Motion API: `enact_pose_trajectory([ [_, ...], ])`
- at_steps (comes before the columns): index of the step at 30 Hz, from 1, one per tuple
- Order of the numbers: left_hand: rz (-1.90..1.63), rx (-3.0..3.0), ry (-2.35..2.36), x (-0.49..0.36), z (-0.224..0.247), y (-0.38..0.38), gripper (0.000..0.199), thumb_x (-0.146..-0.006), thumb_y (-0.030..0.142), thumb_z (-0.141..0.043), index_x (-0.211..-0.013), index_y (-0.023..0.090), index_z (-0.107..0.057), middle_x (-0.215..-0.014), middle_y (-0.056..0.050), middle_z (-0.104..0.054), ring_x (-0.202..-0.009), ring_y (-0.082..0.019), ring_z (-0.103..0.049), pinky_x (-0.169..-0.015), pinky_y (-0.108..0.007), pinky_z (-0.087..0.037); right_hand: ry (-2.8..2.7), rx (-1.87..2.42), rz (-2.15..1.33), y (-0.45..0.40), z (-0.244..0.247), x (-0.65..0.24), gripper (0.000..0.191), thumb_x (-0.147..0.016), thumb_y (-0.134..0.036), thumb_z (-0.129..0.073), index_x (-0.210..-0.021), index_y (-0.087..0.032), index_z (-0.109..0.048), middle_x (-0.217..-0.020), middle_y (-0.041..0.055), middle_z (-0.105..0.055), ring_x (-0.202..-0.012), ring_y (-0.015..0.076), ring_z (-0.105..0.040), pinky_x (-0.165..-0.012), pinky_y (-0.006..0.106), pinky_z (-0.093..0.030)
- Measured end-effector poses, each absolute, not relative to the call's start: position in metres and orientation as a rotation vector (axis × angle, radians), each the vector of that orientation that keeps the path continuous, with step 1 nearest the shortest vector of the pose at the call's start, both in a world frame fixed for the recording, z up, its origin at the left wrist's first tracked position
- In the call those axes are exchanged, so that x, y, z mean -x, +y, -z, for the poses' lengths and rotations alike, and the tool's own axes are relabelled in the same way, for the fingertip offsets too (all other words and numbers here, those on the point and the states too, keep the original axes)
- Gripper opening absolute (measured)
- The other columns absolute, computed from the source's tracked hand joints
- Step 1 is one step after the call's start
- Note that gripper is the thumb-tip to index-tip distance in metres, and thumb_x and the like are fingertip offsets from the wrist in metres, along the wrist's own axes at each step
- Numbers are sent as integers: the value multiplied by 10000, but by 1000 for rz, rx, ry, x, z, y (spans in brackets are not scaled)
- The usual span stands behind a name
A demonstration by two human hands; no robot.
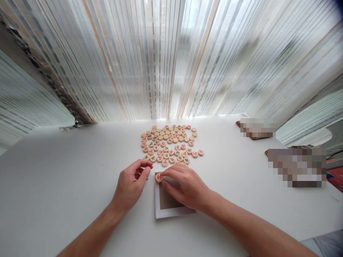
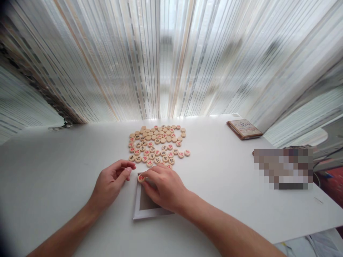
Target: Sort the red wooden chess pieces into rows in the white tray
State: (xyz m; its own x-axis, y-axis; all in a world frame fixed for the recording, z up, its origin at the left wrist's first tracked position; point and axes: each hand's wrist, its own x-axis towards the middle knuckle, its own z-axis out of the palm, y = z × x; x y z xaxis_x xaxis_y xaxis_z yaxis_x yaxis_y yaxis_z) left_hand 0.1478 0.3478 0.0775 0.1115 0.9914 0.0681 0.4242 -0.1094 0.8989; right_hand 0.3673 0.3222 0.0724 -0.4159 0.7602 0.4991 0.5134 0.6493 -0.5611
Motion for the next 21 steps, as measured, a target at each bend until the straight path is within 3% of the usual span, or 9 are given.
enact_pose_trajectory([
  [4, -989, -1621, 1399, -148, -78, 348, 249, -954, 404, -646, -1001, 189, -763, -976, -63, -789, -673, -164, -646, -638, -274, -530, -1992, 1101, -372, 328, -75, -376, 131, -992, -186, -631, -1069, -212, -734, -964, 87, -788, -876, 229, -730, -774, 346, -577],
  [10, -1066, -1583, 1411, -143, -81, 357, 233, -933, 375, -654, -996, 180, -764, -953, -68, -799, -675, -164, -656, -640, -269, -538, -1919, 1351, -343, 361, -97, -408, 108, -980, -220, -666, -971, -199, -771, -895, 56, -802, -761, 207, -720, -673, 320, -552],
  [14, -1116, -1550, 1419, -139, -79, 366, 245, -918, 376, -658, -993, 167, -760, -904, -75, -805, -665, -169, -657, -615, -262, -526, -1904, 1543, -322, 411, -112, -425, 138, -1002, -239, -674, -1003, -177, -797, -909, 61, -806, -828, 219, -741, -770, 350, -594],
  [17, -1139, -1532, 1422, -138, -74, 372, 253, -913, 375, -659, -996, 156, -755, -873, -75, -796, -633, -159, -630, -572, -249, -497, -1914, 1682, -321, 457, -114, -430, 187, -1048, -301, -673, -1135, -153, -747, -1088, 85, -775, -972, 225, -741, -907, 417, -615],
  [21, -1151, -1518, 1425, -137, -66, 375, 265, -902, 377, -654, -1001, 151, -750, -830, -60, -769, -606, -152, -608, -538, -240, -473, -1972, 1814, -350, 509, -105, -426, 326, -1052, -357, -687, -1325, -180, -667, -1343, 114, -680, -1128, 261, -706, -959, 471, -618],
])
